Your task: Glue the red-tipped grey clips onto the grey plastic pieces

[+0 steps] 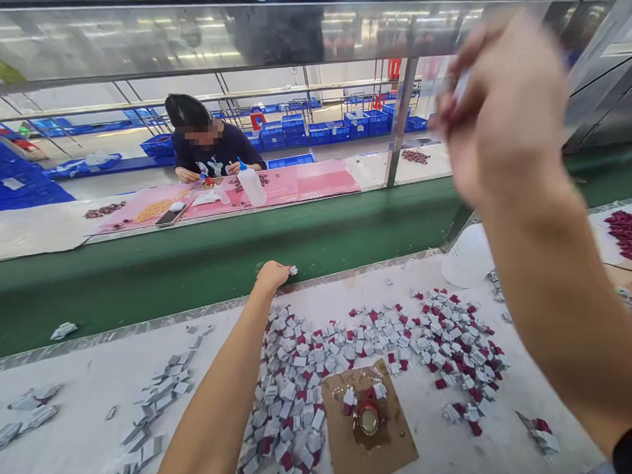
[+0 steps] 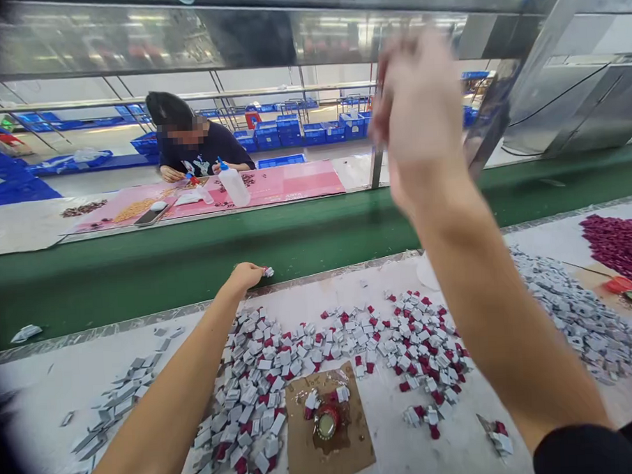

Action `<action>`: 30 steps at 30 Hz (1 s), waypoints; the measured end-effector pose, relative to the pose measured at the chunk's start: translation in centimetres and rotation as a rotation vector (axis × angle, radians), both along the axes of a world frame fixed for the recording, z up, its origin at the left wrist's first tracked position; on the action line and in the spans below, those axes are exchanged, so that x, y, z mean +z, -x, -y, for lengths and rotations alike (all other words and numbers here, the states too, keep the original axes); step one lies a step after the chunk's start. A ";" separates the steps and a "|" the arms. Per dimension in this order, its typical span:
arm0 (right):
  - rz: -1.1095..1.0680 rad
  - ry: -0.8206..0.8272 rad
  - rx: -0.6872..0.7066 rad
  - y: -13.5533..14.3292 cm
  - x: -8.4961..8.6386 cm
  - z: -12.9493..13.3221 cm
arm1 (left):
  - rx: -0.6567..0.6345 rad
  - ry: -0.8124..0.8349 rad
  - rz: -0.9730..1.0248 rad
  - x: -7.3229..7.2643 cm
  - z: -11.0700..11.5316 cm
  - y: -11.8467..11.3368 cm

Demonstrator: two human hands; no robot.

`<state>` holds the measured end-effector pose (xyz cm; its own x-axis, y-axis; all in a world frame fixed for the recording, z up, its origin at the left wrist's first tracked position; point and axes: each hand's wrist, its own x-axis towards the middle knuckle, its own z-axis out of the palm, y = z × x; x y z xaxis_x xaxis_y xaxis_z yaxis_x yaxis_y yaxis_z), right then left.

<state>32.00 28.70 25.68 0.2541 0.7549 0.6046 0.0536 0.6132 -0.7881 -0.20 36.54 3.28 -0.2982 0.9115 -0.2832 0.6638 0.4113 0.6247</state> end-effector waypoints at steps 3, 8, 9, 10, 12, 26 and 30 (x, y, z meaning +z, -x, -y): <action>-0.244 0.351 0.179 2.4 -8.6 6.0 | 0.014 -0.097 -0.045 1.3 1.8 0.1; -0.347 0.537 0.296 4.3 -16.8 11.6 | -0.193 -0.286 0.051 2.3 8.5 -2.6; -0.344 0.561 0.307 4.5 -17.5 12.2 | -0.266 -0.306 0.102 2.4 10.4 -3.3; -0.340 0.584 0.319 4.7 -18.0 12.6 | -0.339 -0.315 0.155 2.5 12.4 -4.0; -0.329 0.620 0.341 5.2 -18.9 13.3 | -0.476 -0.312 0.266 2.6 16.2 -5.4; -0.109 0.827 0.387 7.3 -22.7 21.6 | -0.555 -0.507 0.579 -0.6 28.9 -5.7; 0.053 0.951 0.360 6.9 -22.6 25.3 | -0.478 -0.380 0.653 -0.7 31.7 -4.3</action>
<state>25.12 3.45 3.10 -0.0924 0.9549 -0.2823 0.0390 -0.2798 -0.9593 4.12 4.83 2.57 0.2526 0.9640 0.0829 0.1757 -0.1300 0.9758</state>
